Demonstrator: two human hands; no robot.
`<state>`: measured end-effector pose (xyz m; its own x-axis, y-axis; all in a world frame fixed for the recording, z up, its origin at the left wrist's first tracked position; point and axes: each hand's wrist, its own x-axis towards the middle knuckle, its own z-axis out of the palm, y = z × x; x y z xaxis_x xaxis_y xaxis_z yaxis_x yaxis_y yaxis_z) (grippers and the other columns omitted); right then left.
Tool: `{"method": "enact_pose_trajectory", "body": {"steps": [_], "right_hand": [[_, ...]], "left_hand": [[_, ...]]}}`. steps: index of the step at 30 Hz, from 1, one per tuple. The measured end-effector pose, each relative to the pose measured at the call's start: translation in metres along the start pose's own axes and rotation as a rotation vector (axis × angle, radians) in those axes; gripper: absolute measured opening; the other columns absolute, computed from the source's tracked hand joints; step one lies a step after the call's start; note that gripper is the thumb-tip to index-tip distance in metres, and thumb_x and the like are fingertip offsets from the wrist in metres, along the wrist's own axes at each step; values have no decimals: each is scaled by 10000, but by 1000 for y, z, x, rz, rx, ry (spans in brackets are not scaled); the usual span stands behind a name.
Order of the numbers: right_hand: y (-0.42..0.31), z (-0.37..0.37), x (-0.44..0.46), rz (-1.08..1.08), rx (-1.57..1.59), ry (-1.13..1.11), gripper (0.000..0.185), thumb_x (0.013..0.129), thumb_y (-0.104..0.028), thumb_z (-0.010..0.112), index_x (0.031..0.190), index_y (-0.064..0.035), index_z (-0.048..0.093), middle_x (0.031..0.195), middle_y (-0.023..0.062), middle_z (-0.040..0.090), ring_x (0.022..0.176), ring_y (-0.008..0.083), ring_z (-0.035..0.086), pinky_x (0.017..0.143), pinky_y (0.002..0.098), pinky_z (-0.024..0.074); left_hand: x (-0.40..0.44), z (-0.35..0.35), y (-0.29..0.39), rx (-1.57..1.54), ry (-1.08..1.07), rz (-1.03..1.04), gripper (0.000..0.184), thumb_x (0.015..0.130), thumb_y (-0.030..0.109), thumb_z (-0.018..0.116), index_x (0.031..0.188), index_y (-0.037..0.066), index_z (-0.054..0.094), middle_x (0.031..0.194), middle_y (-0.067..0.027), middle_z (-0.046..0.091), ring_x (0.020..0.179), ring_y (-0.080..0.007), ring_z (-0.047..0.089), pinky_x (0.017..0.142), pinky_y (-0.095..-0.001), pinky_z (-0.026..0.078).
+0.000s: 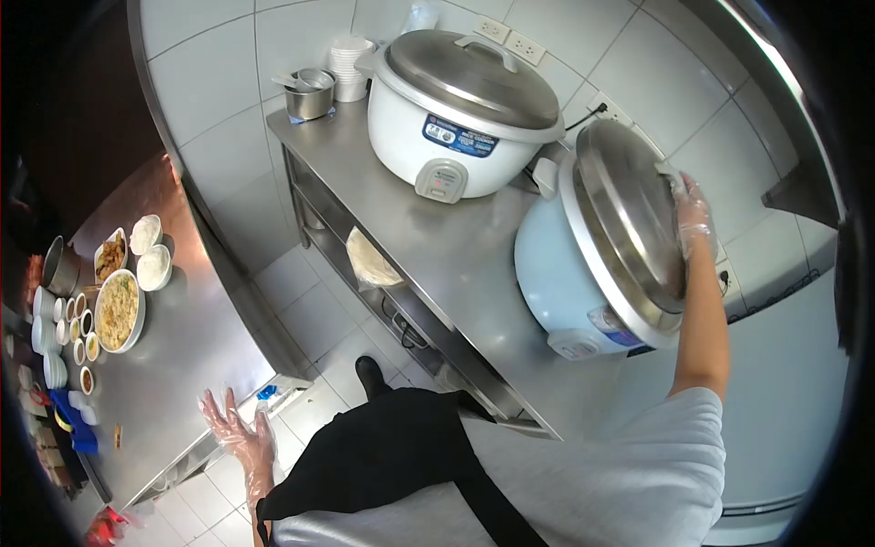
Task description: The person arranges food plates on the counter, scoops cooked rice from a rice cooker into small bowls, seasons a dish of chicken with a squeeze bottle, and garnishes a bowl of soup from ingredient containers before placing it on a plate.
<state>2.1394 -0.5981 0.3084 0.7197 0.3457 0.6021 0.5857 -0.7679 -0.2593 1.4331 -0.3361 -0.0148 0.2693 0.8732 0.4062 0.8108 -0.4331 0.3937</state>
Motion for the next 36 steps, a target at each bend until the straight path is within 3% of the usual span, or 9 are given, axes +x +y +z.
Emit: {"method": "enact_pose_trajectory", "body": {"steps": [15, 19, 21, 22, 25, 27, 28, 34, 36], "right_hand": [[39, 26, -21, -15, -394, -138, 464, 888, -276, 494, 1339, -180, 444, 1241, 180, 550, 1150, 365, 513, 974, 432, 407], [107, 37, 18, -265, -783, -349, 506, 873, -203, 479, 1374, -212, 410, 1377, 95, 455, 1201, 319, 484, 996, 408, 407], [125, 56, 42, -391, -547, -51, 469, 864, -112, 466, 1333, -133, 466, 1383, 103, 453, 1213, 311, 481, 1017, 415, 384], [112, 51, 52, -687, -931, 91, 446, 871, -89, 467, 1316, -90, 481, 1371, 127, 461, 1215, 323, 475, 1026, 419, 372], [-77, 6, -22, -900, 52, 329, 476, 1000, -329, 335, 1265, 30, 502, 1281, 180, 518, 1188, 266, 493, 958, 357, 421], [-191, -25, -74, -426, 272, 173, 310, 938, -150, 486, 1224, -64, 570, 1234, 140, 563, 1130, 258, 542, 948, 350, 441], [-238, -34, -103, -535, 411, 234, 274, 930, -173, 513, 1163, -51, 588, 1144, 141, 580, 1029, 250, 557, 868, 347, 451], [-431, -86, -245, -962, 1088, 600, 275, 895, -237, 617, 902, 36, 652, 770, 141, 640, 569, 208, 594, 484, 316, 476], [-492, -91, -297, -928, 1378, 618, 298, 890, -252, 625, 901, 45, 648, 742, 144, 636, 545, 215, 585, 479, 321, 478]], "left_hand": [[-74, -42, 15, 31, 29, -112, 759, 685, 110, 727, 1366, 197, 405, 1484, -124, 246, 1380, -392, 177, 1101, -513, 232], [-113, -21, -2, -95, -39, -242, 705, 717, 140, 724, 1354, 132, 423, 1442, -174, 317, 1349, -397, 247, 1076, -500, 264], [-168, 10, -42, -215, -242, -418, 647, 761, 172, 703, 1339, 78, 428, 1362, -223, 409, 1292, -368, 358, 1050, -453, 316], [-203, 27, -67, -285, -348, -502, 618, 796, 241, 678, 1328, 53, 426, 1331, -225, 451, 1230, -374, 435, 1020, -408, 366], [-302, 23, -104, -166, -867, -865, 491, 787, 407, 616, 1134, 60, 620, 1201, -203, 577, 1096, -327, 566, 922, -386, 452], [-378, 24, -133, -135, -1009, -1150, 454, 799, 360, 577, 1097, 21, 626, 1109, -211, 623, 1033, -337, 597, 877, -401, 469], [-406, 22, -143, -100, -1056, -1154, 405, 794, 329, 572, 1055, 29, 645, 1082, -211, 633, 1009, -341, 605, 856, -414, 478], [-439, -28, -191, -94, -631, -1310, 295, 785, 230, 575, 989, 31, 648, 1025, -193, 648, 935, -330, 619, 797, -427, 483], [-443, -34, -225, -99, -462, -1024, 232, 772, 175, 541, 913, 29, 653, 951, -218, 642, 915, -360, 625, 804, -435, 493]]}}
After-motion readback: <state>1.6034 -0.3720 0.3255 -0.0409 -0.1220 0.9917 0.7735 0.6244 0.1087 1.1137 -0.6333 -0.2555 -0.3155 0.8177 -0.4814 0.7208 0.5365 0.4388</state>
